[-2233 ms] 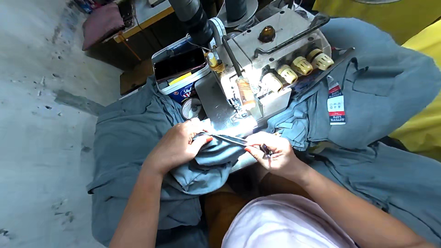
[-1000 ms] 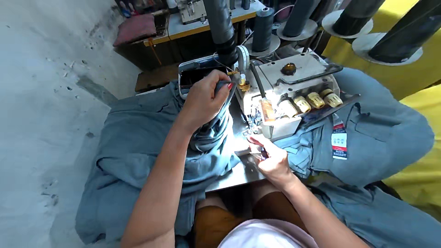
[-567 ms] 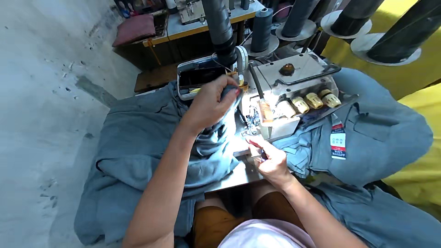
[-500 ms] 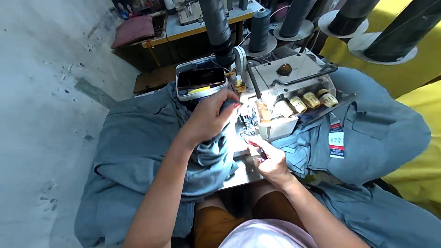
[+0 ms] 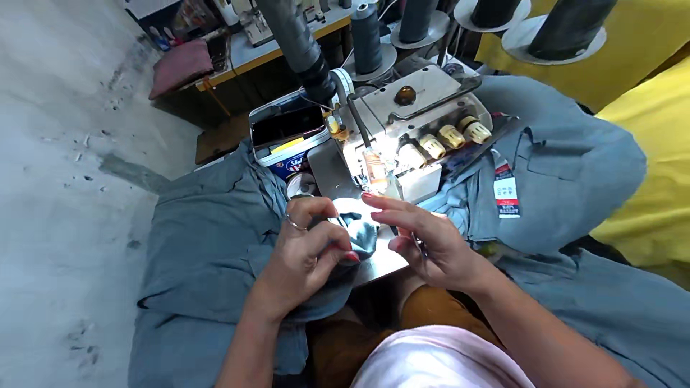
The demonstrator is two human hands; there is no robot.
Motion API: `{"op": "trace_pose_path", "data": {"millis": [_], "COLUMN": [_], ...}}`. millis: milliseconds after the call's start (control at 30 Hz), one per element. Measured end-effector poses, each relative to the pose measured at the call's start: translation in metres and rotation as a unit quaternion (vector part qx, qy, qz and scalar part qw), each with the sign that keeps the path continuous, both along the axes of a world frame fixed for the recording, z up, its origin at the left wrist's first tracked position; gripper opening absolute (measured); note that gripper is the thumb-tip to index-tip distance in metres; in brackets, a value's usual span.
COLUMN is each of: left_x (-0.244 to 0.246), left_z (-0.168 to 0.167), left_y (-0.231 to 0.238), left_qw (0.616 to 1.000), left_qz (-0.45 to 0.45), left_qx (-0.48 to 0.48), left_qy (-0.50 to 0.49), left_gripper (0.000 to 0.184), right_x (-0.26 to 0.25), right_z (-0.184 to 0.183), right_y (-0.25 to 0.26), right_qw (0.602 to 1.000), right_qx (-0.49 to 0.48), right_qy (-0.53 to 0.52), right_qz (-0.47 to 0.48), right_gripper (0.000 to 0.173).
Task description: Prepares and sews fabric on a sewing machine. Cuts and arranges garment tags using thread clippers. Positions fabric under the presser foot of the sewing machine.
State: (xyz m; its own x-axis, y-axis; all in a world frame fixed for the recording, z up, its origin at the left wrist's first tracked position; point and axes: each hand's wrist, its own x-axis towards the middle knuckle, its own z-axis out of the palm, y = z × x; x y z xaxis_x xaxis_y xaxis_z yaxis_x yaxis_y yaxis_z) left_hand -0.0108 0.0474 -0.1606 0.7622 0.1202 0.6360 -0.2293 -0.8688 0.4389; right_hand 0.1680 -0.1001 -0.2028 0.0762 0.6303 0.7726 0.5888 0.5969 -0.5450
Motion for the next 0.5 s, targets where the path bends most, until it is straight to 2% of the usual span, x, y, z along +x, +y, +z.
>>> {"op": "trace_pose_path", "data": {"millis": [167,267,300,367,433,467,500], "left_x": [0.0,-0.011,-0.017,-0.037,-0.048,-0.047,-0.043], "left_z": [0.007,0.005,0.005,0.015,0.034,0.042,0.046], "left_y": [0.0,0.024,0.036,0.05,0.048,0.045,0.045], "left_qw": [0.996,0.98,0.981,0.988,0.947,0.922,0.927], "left_qz": [0.014,0.06,0.048,-0.043,-0.212,-0.255,-0.226], "left_qx": [0.082,0.159,0.145,0.013,-0.182,-0.238,-0.233], "left_qy": [0.045,0.102,0.118,0.149,0.157,0.166,0.186], "left_gripper": [0.021,0.044,0.043,0.027,0.022,0.024,0.024], "right_x": [0.006,0.008,0.008,0.004,-0.009,-0.018,-0.029], "right_z": [-0.003,-0.012,-0.013,-0.013,-0.014,-0.018,-0.025], "right_y": [0.0,-0.004,-0.008,-0.019,-0.031,-0.034,-0.036], "right_qw": [0.998,0.998,0.998,0.997,0.987,0.978,0.968], "right_qx": [-0.028,-0.031,-0.035,-0.059,-0.097,-0.117,-0.136], "right_qy": [-0.049,-0.031,-0.012,0.048,0.116,0.146,0.175], "right_qz": [-0.003,-0.044,-0.047,-0.02,0.055,0.094,0.117], "right_gripper": [0.024,0.017,0.017,0.017,0.016,0.016,0.017]}}
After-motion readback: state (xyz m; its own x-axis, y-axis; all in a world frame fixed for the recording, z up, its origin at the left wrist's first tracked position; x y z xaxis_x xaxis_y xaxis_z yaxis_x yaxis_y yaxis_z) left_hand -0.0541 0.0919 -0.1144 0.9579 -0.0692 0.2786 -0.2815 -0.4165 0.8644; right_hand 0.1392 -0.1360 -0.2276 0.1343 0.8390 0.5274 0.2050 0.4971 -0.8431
